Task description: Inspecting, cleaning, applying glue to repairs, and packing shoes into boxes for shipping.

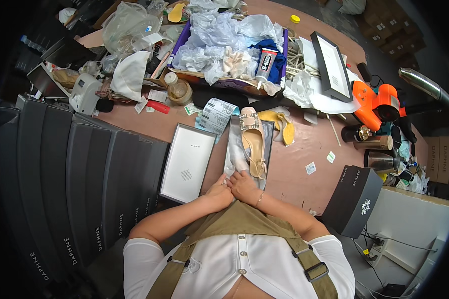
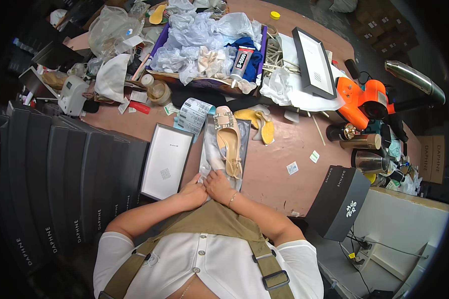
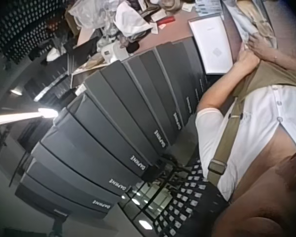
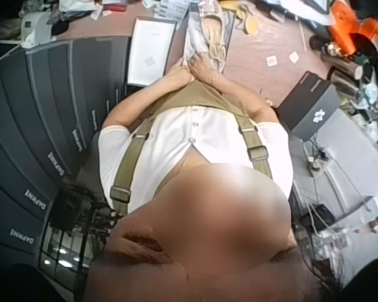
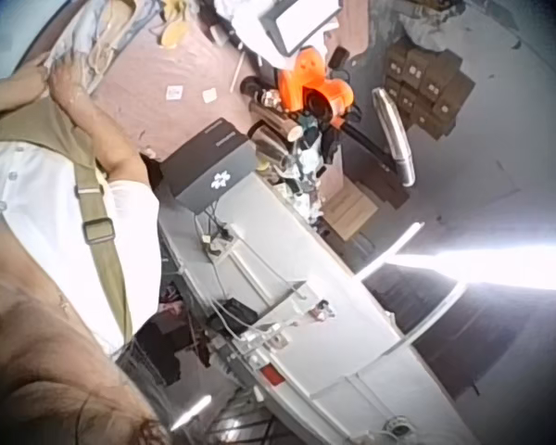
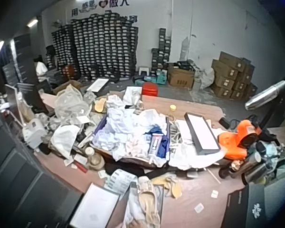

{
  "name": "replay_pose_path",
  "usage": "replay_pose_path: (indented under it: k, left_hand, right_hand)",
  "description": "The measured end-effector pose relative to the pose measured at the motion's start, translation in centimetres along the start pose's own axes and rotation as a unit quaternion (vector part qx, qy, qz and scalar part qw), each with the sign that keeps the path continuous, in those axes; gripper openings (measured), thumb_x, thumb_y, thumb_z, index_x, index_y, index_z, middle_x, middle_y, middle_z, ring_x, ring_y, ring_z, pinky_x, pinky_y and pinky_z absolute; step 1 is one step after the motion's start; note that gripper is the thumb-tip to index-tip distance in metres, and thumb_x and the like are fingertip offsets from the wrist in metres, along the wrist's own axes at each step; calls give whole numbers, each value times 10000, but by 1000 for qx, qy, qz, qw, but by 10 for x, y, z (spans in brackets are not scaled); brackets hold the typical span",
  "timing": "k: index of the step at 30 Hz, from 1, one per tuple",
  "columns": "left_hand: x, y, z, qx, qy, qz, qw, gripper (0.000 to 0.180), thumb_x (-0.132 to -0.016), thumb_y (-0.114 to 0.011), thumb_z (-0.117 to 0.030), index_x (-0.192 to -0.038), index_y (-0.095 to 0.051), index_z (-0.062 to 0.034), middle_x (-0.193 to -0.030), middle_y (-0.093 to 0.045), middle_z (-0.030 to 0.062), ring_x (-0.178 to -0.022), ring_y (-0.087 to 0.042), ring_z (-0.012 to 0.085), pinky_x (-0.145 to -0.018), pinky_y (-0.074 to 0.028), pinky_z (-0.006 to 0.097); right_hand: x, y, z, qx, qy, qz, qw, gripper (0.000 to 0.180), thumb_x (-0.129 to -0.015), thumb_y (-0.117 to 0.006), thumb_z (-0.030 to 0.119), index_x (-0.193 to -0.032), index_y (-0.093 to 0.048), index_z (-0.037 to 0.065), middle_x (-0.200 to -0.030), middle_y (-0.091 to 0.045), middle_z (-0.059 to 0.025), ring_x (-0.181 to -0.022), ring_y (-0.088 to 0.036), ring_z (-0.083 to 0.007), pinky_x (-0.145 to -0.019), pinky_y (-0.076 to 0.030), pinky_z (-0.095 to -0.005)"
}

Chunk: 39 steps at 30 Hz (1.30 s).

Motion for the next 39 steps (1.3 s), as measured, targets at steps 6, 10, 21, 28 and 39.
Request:
replay_pose_path:
  k: [6,10,21,28,39]
  left_hand:
    - [-55,-51,13,28,51,52,997,257,-852,-478,-145,-885,-712,-46,-897,-689,119,-928,-636,254,-1068,-212,536]
    - [-48,-23,8,23,44,76,996,221,-818,-513,-110,-933,-691,-49,-906,-674,114,-904,-633,241,-1049,-254,549]
    - [27,68,119,345,170,-381,841,144,-803,-594,-84,-925,-634,-18,-905,-619,134,-885,-587,321,-900,-433,445]
    - [54,19,259,624,318,-586,408,212,-875,-582,-118,-1072,-585,-39,-980,-606,49,-891,-575,143,-759,-474,282]
    - [84,-11,408,396,534,-712,228,533,-762,-630,-25,-1260,-443,-46,-1084,-524,117,-923,-549,235,-812,-459,343]
  right_hand:
    - [36,94,-41,-352,-107,-95,925,221,-808,-560,41,-1022,-596,-2,-865,-604,-167,-805,-601,-328,-700,-489,-380]
    - [53,117,-96,-398,-258,-215,854,244,-830,-580,64,-1067,-602,14,-858,-595,-153,-793,-598,-310,-692,-485,-378]
    - [-2,111,-142,-94,-255,-207,940,473,-828,-610,145,-1290,-515,108,-819,-550,-90,-725,-551,-269,-651,-437,-390]
    - [9,97,-137,-130,-224,-225,939,520,-819,-626,125,-1317,-485,75,-946,-566,-106,-872,-545,-269,-784,-415,-386]
    - [12,89,-135,-149,-210,-267,929,270,-793,-639,91,-1058,-609,55,-1025,-558,-82,-942,-507,-271,-819,-369,-390]
Point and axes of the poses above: each hand's wrist, its own x-axis away from the middle knuckle, its own y-axis out of the back of the hand, z = x × y, the point moved 8 cm from there along -x, towards the middle knuckle
